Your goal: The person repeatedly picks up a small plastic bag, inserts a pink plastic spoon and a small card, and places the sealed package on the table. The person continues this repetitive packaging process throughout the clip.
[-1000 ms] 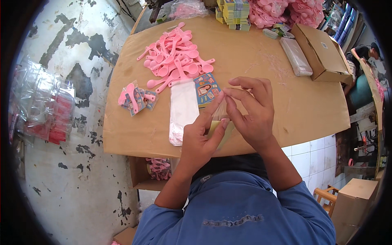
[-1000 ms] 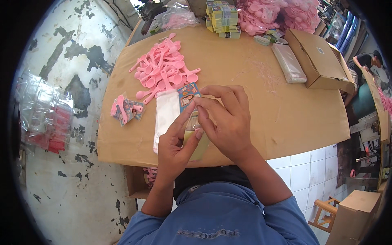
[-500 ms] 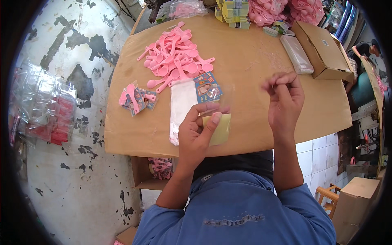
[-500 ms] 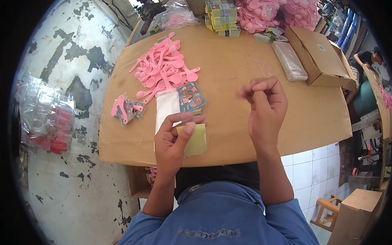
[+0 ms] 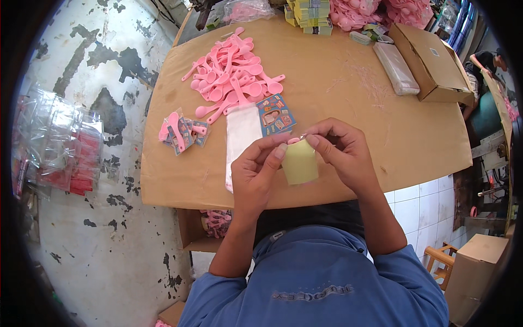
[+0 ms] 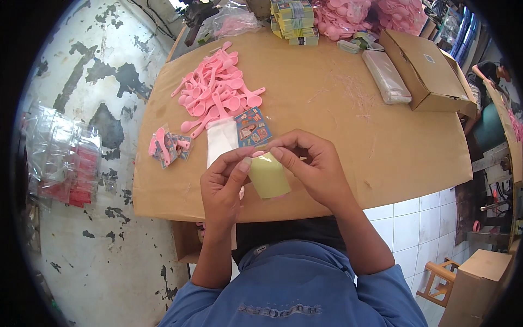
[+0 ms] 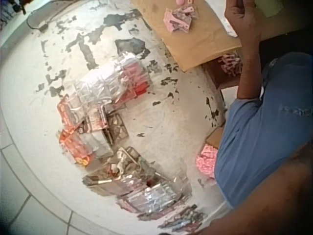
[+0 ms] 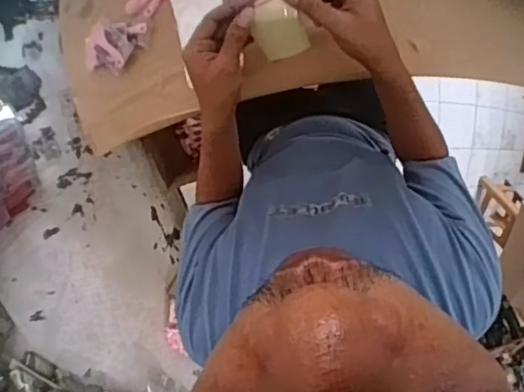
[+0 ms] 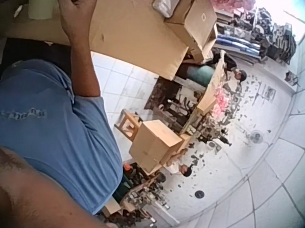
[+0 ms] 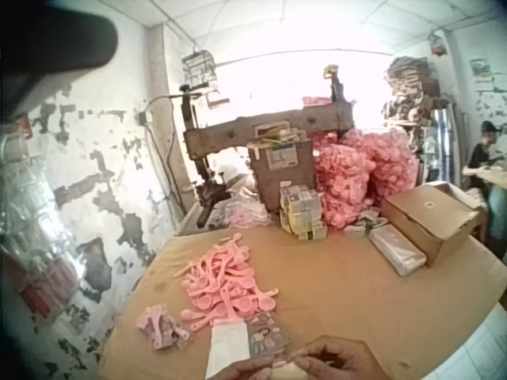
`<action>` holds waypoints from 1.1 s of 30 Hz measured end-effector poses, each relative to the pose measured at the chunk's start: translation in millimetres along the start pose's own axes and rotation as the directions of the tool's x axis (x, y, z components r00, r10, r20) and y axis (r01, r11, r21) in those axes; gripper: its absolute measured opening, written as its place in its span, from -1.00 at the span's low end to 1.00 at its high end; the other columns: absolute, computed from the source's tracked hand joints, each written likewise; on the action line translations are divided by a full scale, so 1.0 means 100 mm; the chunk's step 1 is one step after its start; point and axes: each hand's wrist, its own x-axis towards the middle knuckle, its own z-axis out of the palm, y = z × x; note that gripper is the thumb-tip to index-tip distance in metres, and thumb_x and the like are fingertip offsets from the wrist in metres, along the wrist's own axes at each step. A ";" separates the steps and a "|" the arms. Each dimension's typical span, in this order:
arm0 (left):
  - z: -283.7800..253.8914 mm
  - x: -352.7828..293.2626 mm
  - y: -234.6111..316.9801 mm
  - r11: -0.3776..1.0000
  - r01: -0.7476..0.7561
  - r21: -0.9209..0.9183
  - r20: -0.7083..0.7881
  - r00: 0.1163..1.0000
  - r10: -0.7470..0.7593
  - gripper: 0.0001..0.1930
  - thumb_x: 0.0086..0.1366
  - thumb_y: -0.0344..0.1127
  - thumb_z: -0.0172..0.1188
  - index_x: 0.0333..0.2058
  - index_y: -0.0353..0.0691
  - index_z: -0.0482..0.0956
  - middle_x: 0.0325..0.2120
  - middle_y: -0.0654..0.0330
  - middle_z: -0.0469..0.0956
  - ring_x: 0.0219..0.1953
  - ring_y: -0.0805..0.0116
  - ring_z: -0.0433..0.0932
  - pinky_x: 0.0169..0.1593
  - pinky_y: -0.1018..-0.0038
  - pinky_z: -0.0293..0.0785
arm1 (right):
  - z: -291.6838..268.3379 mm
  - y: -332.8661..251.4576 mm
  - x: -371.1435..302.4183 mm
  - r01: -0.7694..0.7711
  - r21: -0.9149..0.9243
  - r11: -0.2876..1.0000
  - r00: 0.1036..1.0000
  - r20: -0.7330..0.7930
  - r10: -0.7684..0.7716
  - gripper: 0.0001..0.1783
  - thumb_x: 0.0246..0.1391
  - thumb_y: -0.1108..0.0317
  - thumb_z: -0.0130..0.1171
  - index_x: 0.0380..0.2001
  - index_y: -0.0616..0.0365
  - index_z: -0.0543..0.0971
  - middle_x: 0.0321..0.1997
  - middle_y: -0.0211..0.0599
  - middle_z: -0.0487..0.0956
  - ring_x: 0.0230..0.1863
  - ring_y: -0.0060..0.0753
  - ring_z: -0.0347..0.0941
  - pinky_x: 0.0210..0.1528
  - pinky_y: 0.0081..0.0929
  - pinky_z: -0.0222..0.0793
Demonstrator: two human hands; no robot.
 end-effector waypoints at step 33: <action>-0.18 -0.11 0.07 0.990 -0.058 0.131 0.090 0.995 0.047 -0.65 0.38 -0.60 0.19 0.12 -0.49 0.51 -0.01 -0.03 0.65 0.00 0.41 0.63 0.10 0.48 0.55 | 0.11 -0.09 -0.02 0.110 -0.021 0.994 0.994 0.031 -0.109 -0.66 0.15 0.51 0.37 -0.04 0.15 0.51 -0.23 -0.54 0.53 -0.37 -0.80 0.35 -0.35 -0.74 0.28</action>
